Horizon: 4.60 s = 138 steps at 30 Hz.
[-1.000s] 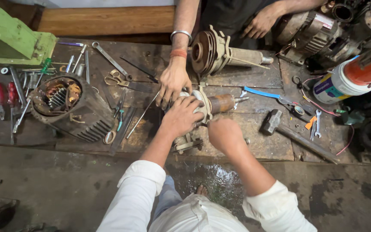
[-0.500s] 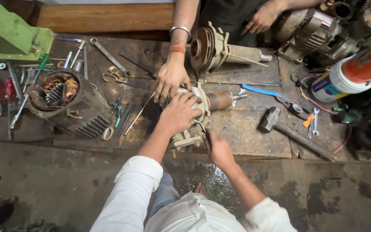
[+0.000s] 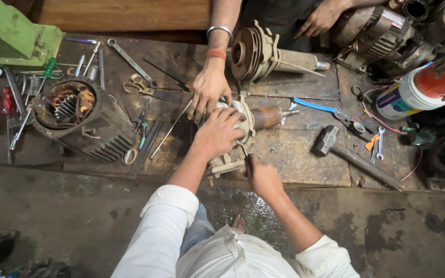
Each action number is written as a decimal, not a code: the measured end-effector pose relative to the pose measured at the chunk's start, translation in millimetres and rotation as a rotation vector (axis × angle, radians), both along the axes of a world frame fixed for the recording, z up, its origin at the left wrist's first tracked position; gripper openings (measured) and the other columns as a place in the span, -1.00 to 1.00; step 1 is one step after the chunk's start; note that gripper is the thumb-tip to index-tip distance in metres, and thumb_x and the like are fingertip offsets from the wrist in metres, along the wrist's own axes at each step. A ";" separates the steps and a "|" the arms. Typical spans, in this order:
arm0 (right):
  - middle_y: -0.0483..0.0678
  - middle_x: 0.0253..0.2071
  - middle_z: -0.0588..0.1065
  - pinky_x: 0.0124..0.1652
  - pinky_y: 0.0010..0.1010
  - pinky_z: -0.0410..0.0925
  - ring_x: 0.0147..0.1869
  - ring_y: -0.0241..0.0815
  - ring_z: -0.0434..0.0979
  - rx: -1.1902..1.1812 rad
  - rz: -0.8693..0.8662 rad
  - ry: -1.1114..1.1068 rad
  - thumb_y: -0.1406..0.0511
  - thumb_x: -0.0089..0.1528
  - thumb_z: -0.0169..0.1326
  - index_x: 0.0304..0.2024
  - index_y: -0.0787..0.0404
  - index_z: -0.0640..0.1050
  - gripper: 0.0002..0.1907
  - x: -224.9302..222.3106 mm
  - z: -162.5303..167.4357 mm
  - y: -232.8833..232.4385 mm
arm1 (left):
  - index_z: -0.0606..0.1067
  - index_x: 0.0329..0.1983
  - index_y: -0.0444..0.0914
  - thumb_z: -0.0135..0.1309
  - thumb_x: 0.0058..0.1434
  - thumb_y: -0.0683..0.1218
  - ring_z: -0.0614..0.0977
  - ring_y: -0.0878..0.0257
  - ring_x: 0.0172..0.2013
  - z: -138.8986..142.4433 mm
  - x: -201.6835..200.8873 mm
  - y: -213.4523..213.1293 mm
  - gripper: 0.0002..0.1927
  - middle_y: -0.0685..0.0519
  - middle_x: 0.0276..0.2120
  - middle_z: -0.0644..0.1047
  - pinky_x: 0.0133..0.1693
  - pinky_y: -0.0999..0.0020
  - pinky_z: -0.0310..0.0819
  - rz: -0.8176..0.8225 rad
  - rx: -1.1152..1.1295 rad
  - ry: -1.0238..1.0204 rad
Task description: The person holds a pump housing on the workbench and uses a spanner to loosen and remove bolts from it, repositioning the housing and working on different sides. Another worker across the bench handles a similar pump assembly.
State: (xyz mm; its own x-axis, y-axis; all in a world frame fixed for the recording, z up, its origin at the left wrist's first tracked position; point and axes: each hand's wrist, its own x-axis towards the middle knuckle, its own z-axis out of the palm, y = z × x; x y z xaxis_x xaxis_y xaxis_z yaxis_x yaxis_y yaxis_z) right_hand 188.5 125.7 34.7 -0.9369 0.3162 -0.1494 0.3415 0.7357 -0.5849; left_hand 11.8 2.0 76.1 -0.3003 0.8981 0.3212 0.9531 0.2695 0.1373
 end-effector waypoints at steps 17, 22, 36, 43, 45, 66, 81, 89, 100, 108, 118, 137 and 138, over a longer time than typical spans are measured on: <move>0.25 -0.34 0.59 -0.19 0.12 0.44 -0.21 0.31 0.62 0.341 0.085 -0.246 0.16 0.33 -0.08 -0.17 0.16 0.58 -0.72 -33.9 46.0 37.9 | 0.65 -0.25 -0.04 0.14 0.05 -0.05 0.37 0.02 0.29 -3.3 -1.3 -1.1 -0.81 0.04 0.14 0.50 0.29 -0.02 0.16 -0.025 0.044 -0.003; 0.18 -0.31 0.62 -0.19 -0.03 0.51 -0.22 0.18 0.68 0.551 0.305 -0.321 0.26 0.20 -0.02 -0.33 0.15 0.68 -0.76 -67.4 84.2 36.4 | 0.65 -0.23 -0.01 0.15 0.06 -0.07 0.35 0.03 0.30 -7.4 -3.2 -0.5 -0.79 0.04 0.16 0.49 0.30 -0.01 0.15 -0.007 -0.011 0.040; 0.28 0.04 0.48 0.02 -0.06 0.36 0.06 0.27 0.50 0.002 -0.044 0.276 0.31 0.41 -0.13 0.14 0.36 0.47 -0.67 3.1 -30.3 -10.9 | 0.51 0.16 -0.10 0.16 0.04 -0.04 0.40 0.03 0.24 -10.6 -2.4 1.3 -0.46 0.03 0.13 0.49 0.23 0.00 0.21 -0.003 0.025 0.003; 0.23 0.13 0.48 0.19 -0.13 0.23 0.23 0.19 0.43 -0.421 -0.062 0.375 0.25 0.41 -0.11 0.28 0.32 0.41 -0.57 -7.4 -96.5 -2.0 | 0.59 0.01 -0.07 0.11 0.16 -0.08 0.41 0.05 0.27 -10.1 -2.1 0.9 -0.68 0.06 0.14 0.50 0.27 0.02 0.20 0.001 0.065 0.006; 0.20 0.02 0.53 0.13 -0.18 0.32 0.13 0.15 0.51 -0.290 -0.170 0.373 0.25 0.38 -0.04 0.19 0.29 0.49 -0.63 -5.3 -94.5 -3.4 | 0.63 -0.19 -0.02 0.13 0.07 -0.07 0.40 0.05 0.27 -8.4 -1.9 -0.3 -0.77 0.06 0.13 0.51 0.28 0.01 0.19 -0.006 0.012 0.007; 0.21 -0.30 0.62 -0.16 -0.05 0.50 -0.19 0.18 0.68 0.538 0.295 -0.292 0.33 0.18 0.01 -0.33 0.21 0.68 -0.79 -66.9 81.3 26.7 | 0.65 -0.21 -0.04 0.15 0.07 -0.06 0.38 0.00 0.29 -13.0 -4.5 -0.1 -0.79 0.01 0.14 0.50 0.29 -0.01 0.16 -0.014 0.032 0.001; 0.13 -0.06 0.56 0.02 -0.18 0.40 0.00 0.00 0.56 -0.377 -0.352 0.492 0.15 0.49 -0.18 0.06 0.31 0.55 -0.60 -6.6 -32.2 -12.8 | 0.60 -0.01 -0.12 0.16 0.06 -0.10 0.38 0.04 0.27 -13.0 -4.7 0.2 -0.62 0.02 0.14 0.49 0.27 0.01 0.17 -0.012 0.078 -0.008; 0.24 0.09 0.52 0.14 -0.21 0.33 0.16 0.09 0.52 -0.456 -0.184 0.453 0.18 0.44 -0.13 0.26 0.31 0.42 -0.56 -10.8 -81.5 -11.6 | 0.61 -0.17 -0.05 0.21 0.02 -0.06 0.35 0.02 0.31 2.0 -0.9 -1.6 -0.74 -0.02 0.16 0.48 0.30 -0.02 0.13 -0.005 -0.031 -0.029; 0.22 -0.14 0.61 -0.05 -0.13 0.46 -0.11 0.14 0.67 -0.299 -0.357 0.304 0.25 0.35 -0.03 0.26 0.12 0.48 -0.59 7.3 -56.9 -8.9 | 0.58 0.12 0.18 0.21 0.06 -0.08 0.34 -0.04 0.30 -5.9 2.1 -1.2 -0.49 -0.05 0.19 0.46 0.29 -0.05 0.12 -0.008 0.014 0.039; 0.26 -0.29 0.59 -0.24 0.16 0.44 -0.26 0.36 0.60 0.244 -0.109 -0.081 0.15 0.33 -0.08 0.01 0.07 0.57 -0.70 -3.5 30.3 30.2 | 0.60 0.03 -0.09 0.19 0.10 -0.07 0.35 -0.05 0.29 -8.8 -4.6 -4.8 -0.62 -0.02 0.14 0.47 0.29 -0.08 0.13 -0.069 0.069 0.007; 0.19 -0.27 0.62 -0.18 0.05 0.50 -0.18 0.23 0.65 0.426 0.164 -0.442 0.26 0.26 -0.08 -0.10 0.09 0.62 -0.73 -47.1 93.4 25.3 | 0.63 -0.20 -0.12 0.11 0.06 -0.11 0.34 -0.03 0.29 -1.3 -7.3 -5.9 -0.77 -0.02 0.19 0.47 0.28 -0.09 0.12 -0.085 -0.008 -0.039; 0.12 0.04 0.49 0.17 -0.35 0.30 0.14 -0.05 0.47 -0.356 -0.338 0.545 0.21 0.50 -0.20 0.16 0.27 0.46 -0.66 -21.1 -75.0 -24.9 | 0.61 -0.16 -0.13 0.06 0.13 -0.08 0.39 -0.02 0.27 -9.4 -16.5 -7.7 -0.77 0.01 0.13 0.51 0.29 -0.06 0.18 -0.150 0.100 -0.015; 0.09 0.02 0.50 0.14 -0.37 0.32 0.12 -0.11 0.47 -0.490 -0.358 0.497 0.20 0.50 -0.21 0.18 0.26 0.45 -0.65 -24.8 -82.9 -22.9 | 0.62 -0.21 -0.12 0.06 0.11 -0.08 0.39 -0.03 0.26 -8.5 -16.2 -9.2 -0.79 0.01 0.13 0.51 0.28 -0.06 0.18 -0.156 0.069 -0.028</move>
State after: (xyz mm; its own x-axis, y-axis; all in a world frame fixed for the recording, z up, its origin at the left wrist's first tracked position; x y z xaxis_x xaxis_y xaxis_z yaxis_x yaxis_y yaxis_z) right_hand 163.7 102.8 -48.3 -0.7839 0.6180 0.0605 0.1220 0.2488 -0.9608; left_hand -4.4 -7.1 67.5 -0.1687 0.9107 0.3771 0.9782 0.1076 0.1777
